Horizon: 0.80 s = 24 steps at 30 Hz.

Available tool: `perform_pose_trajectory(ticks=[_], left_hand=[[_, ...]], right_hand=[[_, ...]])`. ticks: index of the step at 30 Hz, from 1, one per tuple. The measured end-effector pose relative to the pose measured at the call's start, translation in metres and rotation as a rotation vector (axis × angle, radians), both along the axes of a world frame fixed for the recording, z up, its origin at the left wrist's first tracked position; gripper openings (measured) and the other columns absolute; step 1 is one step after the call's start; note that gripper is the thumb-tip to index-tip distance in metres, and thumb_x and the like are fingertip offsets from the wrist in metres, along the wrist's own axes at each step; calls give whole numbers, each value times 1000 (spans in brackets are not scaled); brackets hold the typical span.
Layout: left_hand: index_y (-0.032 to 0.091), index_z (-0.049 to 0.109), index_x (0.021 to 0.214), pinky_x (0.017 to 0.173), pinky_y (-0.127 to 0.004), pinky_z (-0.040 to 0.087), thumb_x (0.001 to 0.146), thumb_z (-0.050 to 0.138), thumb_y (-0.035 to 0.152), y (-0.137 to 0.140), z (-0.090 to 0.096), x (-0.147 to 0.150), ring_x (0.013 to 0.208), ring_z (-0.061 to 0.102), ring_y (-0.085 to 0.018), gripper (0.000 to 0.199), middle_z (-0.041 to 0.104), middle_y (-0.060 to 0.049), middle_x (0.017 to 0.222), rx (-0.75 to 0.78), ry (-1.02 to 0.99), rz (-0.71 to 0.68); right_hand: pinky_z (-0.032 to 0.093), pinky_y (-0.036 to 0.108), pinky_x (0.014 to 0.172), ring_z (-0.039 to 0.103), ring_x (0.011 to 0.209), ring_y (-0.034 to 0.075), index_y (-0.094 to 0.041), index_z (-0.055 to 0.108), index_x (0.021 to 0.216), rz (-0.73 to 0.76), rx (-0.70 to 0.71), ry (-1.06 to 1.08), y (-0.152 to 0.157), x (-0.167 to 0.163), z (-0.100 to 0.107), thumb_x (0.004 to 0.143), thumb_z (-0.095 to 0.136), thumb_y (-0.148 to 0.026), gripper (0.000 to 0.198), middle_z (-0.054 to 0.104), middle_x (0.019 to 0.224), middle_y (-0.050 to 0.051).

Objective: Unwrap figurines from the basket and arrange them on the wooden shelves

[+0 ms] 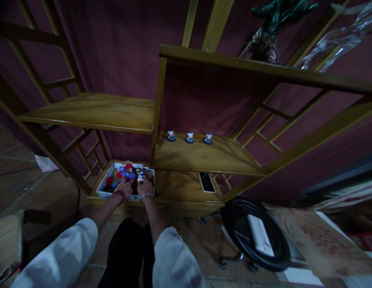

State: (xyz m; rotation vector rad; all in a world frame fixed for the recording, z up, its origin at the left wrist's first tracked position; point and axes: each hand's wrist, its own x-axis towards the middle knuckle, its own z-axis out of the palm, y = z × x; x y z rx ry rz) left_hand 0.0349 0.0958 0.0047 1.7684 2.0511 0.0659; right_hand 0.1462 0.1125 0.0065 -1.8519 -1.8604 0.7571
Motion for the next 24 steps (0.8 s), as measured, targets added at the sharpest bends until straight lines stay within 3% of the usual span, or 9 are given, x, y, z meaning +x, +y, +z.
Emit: perform_pose_trajectory(ticks=[11,17,24], left_hand=[[22,38,127,91,-46,33,73,42,18,10,-9,-1,119,35,-33,55,34,-13,135,-27,-3,-32],[14,28,129,92,-39,34,76,38,22,10,-11,-3,119,37,-29,55,25,-19,138,10,-37,51],[6,27,123,85,-35,39,76,40,30,13,-7,-6,106,51,-28,54,44,-23,120,0,-136,311]], right_hand=[[42,23,78,59,91,16,-19,53,104,-12,3,-10,1,0,1,80,43,-25,27,64,98,7],[42,22,78,59,88,15,-20,55,101,5,17,19,1,1,-1,80,44,-24,24,65,96,5],[42,22,79,59,88,15,-20,55,101,14,23,2,2,2,-6,80,43,-27,25,65,94,4]])
